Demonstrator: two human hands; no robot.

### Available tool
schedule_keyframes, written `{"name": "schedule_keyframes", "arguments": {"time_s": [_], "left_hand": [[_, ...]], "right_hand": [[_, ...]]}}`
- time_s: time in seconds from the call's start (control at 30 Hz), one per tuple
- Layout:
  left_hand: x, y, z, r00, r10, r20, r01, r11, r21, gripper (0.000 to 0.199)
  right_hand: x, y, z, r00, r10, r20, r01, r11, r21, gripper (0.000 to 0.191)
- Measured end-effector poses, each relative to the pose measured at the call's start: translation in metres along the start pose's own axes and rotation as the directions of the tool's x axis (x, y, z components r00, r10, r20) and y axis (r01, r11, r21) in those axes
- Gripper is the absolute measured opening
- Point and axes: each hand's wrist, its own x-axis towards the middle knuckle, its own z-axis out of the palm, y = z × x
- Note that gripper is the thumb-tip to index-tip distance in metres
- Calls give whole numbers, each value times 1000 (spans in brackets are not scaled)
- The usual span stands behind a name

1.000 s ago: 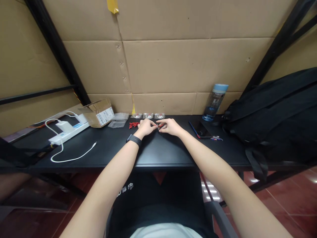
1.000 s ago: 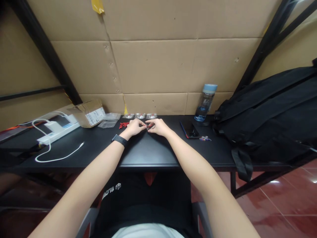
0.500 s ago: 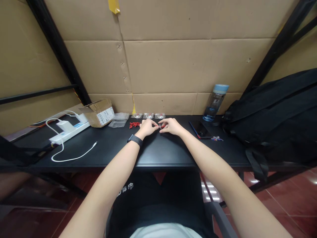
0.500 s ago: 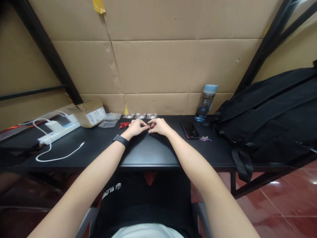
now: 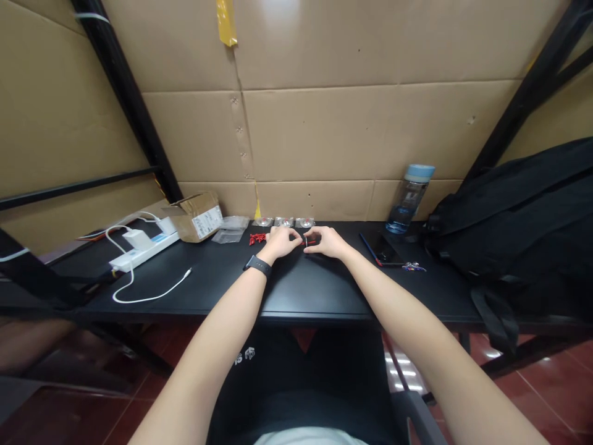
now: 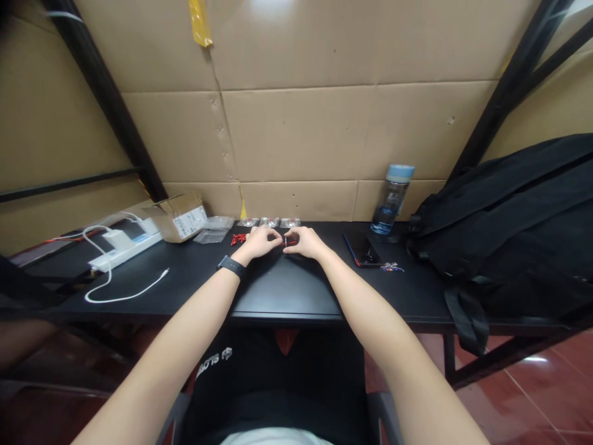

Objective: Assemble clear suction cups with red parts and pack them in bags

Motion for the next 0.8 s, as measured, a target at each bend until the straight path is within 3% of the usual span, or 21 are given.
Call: {"name": "schedule_keyframes", "arguments": {"time_s": [0.1, 0.23, 0.3, 0.4, 0.47, 0.53, 0.67, 0.8], "left_hand": [[4, -17, -15, 983, -56, -176, 75, 992, 102, 30], [15, -62, -53, 923, -84, -375, 223, 912, 344, 33], [20, -91, -76, 954, 56, -296, 125, 820, 559, 35], [27, -131, -102, 981, 59, -183, 66, 792, 607, 23], [31, -150, -111, 999, 51, -3, -38, 770, 637, 18], [31, -162, -114, 997, 33, 70, -71, 760, 647, 16], [26, -167, -114, 999, 36, 30, -47, 751, 658, 10], [19, -149, -122, 985, 101, -139, 17, 749, 662, 24]], "right_hand": [[-1, -5, 1, 1000, 0, -1, 0, 1000, 1, 48], [-2, -7, 2, 1000, 14, 5, -14, 1000, -24, 47], [-2, -7, 2, 1000, 5, 15, -5, 1000, -17, 47], [-1, -6, 3, 999, -23, 25, 24, 1000, -19, 46], [0, -5, 2, 999, -26, 29, 27, 999, -29, 47], [1, -4, 2, 999, -23, 29, 24, 999, -33, 47], [1, -2, 1, 999, -31, 18, 32, 999, -32, 47], [1, -4, 3, 999, -32, 9, 33, 999, -36, 47]]}}
